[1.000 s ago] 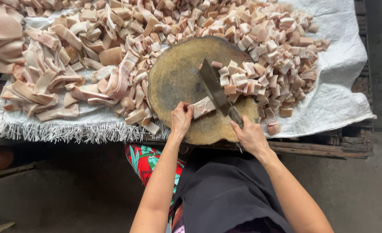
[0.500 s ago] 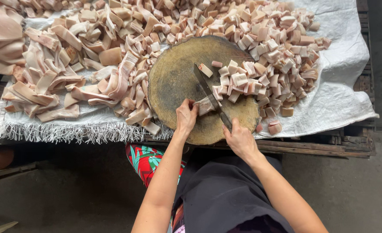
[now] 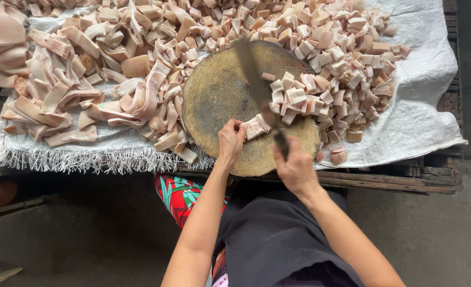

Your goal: The person cuts long strips of processed animal skins into smaller pieces using a large knife on a wooden cutting board.

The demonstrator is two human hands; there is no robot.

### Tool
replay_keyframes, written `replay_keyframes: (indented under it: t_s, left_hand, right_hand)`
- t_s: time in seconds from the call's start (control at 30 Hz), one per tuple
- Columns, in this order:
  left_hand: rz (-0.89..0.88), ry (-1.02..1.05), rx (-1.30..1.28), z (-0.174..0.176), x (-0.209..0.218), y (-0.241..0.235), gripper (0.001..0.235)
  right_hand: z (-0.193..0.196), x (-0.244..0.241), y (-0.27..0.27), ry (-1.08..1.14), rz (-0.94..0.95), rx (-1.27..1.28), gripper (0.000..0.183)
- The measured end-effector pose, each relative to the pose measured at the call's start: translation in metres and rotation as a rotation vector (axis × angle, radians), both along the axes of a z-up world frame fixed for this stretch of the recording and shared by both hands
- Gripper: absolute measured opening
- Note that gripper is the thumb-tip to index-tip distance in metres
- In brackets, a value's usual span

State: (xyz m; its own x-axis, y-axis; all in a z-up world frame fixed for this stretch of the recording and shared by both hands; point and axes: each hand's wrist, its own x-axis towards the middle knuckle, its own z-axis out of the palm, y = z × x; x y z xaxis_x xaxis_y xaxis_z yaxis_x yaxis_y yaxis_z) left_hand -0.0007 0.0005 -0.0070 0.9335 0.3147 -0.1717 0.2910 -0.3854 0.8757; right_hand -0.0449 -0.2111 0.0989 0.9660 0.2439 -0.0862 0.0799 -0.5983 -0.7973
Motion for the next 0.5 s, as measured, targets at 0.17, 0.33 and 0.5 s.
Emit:
replay_keyframes:
  t_s: [0.17,0.33,0.5]
  left_hand:
    - [0.014,-0.071,0.039,-0.003,-0.005,0.004,0.026]
    - [-0.043,-0.017,0.321,0.015,-0.017,0.013,0.026]
    - [-0.332,-0.076,0.429,0.032,-0.022,0.018,0.06]
  right_hand:
    - [-0.036,0.002,-0.002,0.023,0.069,-0.324,0.04]
    - [-0.021,0.011,-0.029,0.262,-0.053,-0.204,0.042]
    - [-0.034,0.009,-0.044,0.137,-0.059,-0.281,0.046]
